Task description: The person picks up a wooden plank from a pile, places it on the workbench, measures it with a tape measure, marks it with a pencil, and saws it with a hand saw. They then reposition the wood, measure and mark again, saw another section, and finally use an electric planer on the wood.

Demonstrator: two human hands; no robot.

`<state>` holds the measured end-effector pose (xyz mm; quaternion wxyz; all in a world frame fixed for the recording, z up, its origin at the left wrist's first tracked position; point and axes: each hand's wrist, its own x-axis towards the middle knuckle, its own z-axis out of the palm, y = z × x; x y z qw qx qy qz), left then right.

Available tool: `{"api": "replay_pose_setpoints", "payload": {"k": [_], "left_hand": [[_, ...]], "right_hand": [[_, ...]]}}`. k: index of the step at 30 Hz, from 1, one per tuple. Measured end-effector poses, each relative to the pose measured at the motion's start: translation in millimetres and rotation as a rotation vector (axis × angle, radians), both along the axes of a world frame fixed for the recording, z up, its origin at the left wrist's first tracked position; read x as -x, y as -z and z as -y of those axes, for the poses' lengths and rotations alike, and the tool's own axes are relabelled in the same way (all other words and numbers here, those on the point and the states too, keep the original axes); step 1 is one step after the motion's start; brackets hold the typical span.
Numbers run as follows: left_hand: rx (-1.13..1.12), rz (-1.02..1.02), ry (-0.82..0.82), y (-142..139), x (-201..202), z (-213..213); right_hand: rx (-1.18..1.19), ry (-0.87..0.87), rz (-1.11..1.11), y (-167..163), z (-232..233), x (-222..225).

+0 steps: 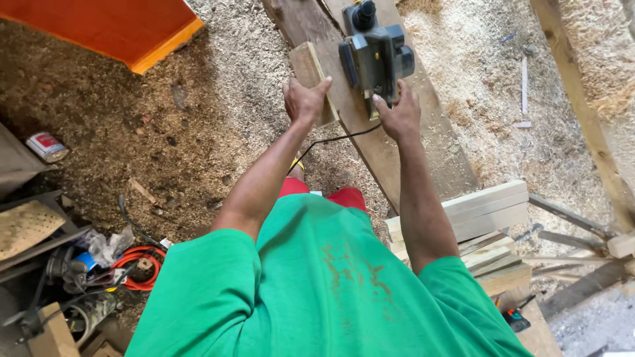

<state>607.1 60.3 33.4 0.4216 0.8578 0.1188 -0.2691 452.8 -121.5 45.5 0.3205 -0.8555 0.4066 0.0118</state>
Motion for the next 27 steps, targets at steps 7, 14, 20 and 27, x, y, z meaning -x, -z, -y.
{"api": "replay_pose_setpoints", "payload": {"k": [7,14,20,27], "left_hand": [[-0.139,0.040,0.060,50,-59,58],[-0.146,0.061,-0.028,72,-100,101],[-0.210,0.125,0.045,80,-113,111],[-0.157,0.217,0.082,79,-139,112]], "right_hand": [[0.148,-0.175,0.051,29,47,-60],[-0.445,-0.003,0.220,14,51,-96],[-0.598,-0.024,0.409,14,53,-95],[-0.464,0.090,0.305,-16,38,-103]]}}
